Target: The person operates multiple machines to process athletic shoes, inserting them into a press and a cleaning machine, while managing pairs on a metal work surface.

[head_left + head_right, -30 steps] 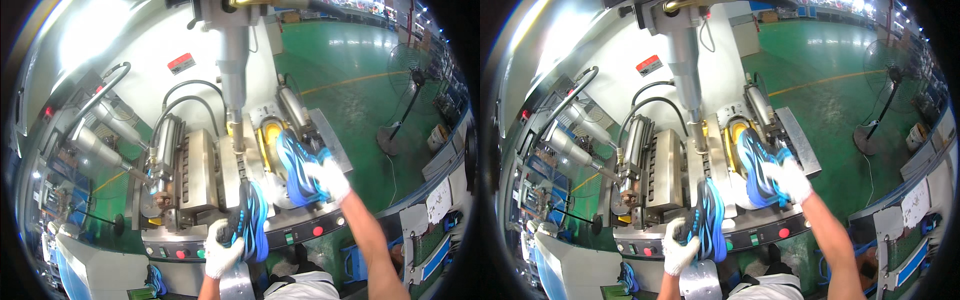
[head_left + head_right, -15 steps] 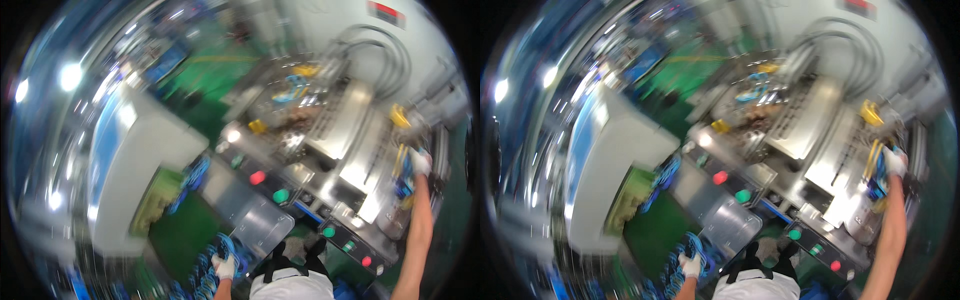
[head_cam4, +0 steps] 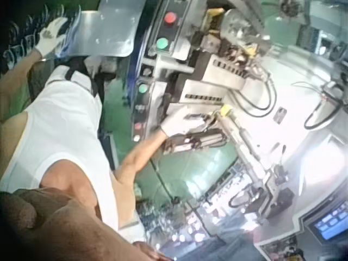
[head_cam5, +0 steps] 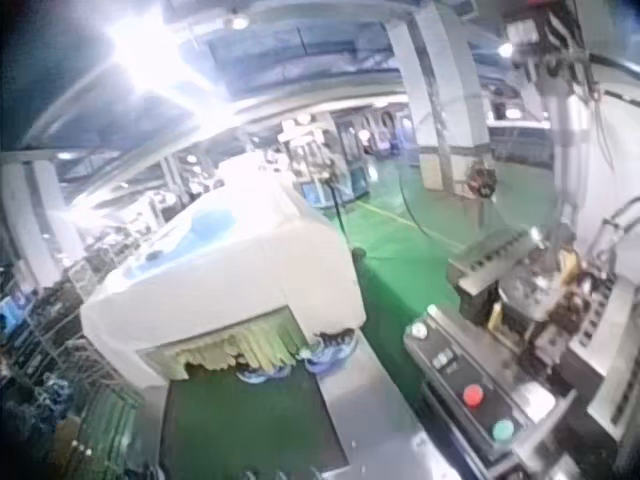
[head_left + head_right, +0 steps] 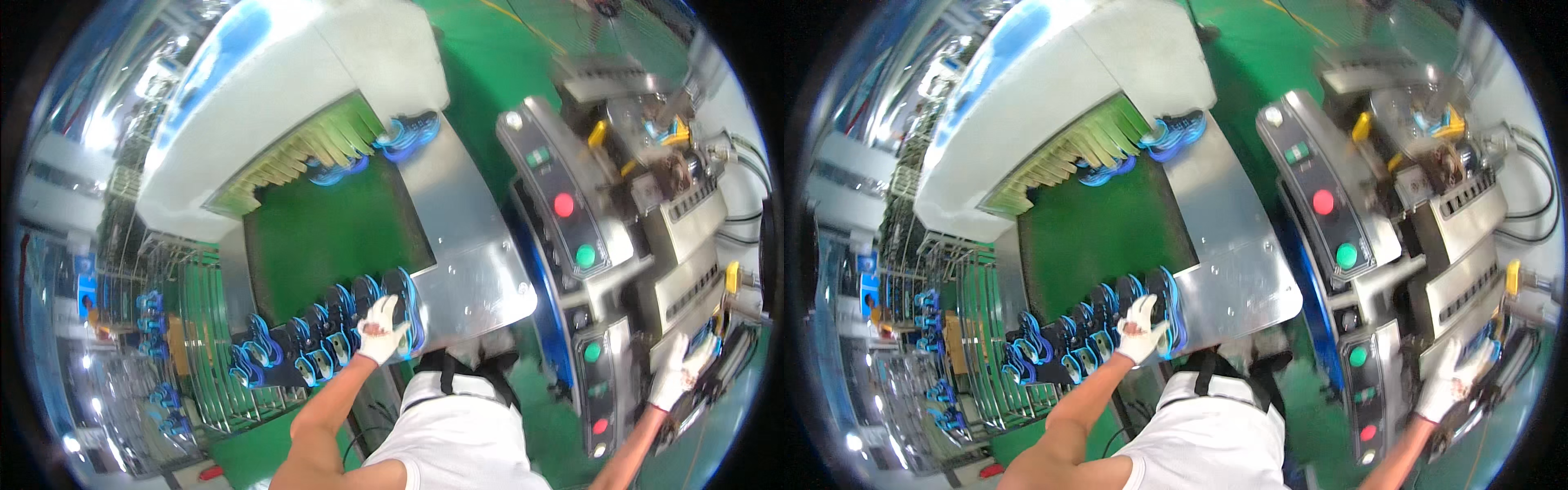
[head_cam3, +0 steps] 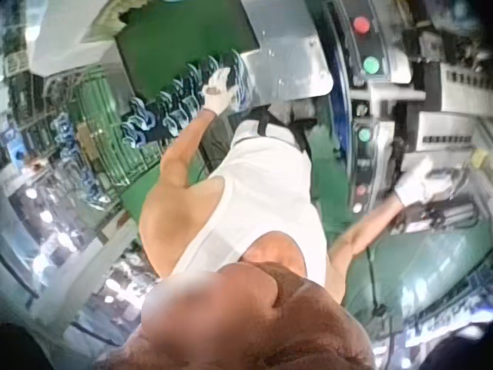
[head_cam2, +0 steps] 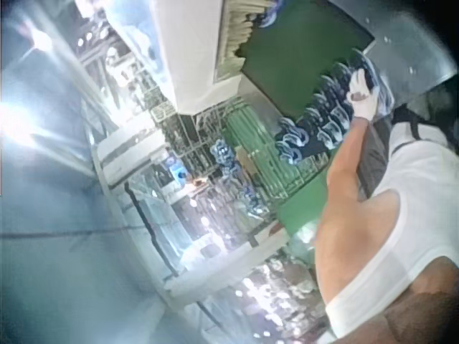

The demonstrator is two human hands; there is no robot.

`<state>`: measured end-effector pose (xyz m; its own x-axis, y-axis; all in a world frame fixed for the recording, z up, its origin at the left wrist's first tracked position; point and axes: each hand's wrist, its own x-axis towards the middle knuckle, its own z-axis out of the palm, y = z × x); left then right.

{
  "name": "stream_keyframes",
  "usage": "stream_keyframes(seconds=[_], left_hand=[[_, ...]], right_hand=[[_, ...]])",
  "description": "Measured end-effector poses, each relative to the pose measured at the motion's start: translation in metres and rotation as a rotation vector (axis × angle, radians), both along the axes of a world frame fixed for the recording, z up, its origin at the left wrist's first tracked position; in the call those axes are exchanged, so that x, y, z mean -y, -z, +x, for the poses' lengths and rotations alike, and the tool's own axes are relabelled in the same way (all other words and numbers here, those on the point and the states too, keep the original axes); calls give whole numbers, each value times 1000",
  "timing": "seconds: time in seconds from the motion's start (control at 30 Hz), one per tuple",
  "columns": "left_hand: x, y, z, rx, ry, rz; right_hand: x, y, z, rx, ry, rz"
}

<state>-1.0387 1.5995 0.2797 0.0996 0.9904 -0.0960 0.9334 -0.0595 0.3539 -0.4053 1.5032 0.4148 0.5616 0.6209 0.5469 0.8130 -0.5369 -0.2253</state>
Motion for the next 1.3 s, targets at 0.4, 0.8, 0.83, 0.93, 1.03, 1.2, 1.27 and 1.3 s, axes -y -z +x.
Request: stream_keyframes(seconds=[0.4, 0.8, 0.83, 0.93, 1.03, 1.2, 1.27, 1.3], left_hand=[[-154, 33, -41, 250, 641, 27], [-151, 6, -50, 140, 615, -106], [-131, 13, -47, 90, 548, -117], [-85, 38, -44, 6, 965, -42], [-69, 36, -43, -17, 813, -177], [-137, -5, -54, 183, 709, -412], [-198, 22, -85, 194, 461, -128], [-230, 62, -113, 243, 272, 102]], right_hand=[[-5, 112, -186, -404, -115, -371], [25, 126, -317, -915, -243, -260], [28, 126, -320, -904, -206, -336], [39, 123, -325, -838, -127, -618], [80, 142, -312, -713, -100, -664], [163, 169, -309, -800, 131, -761], [177, 158, -324, -866, 351, -821], [179, 148, -333, -918, 476, -860]])
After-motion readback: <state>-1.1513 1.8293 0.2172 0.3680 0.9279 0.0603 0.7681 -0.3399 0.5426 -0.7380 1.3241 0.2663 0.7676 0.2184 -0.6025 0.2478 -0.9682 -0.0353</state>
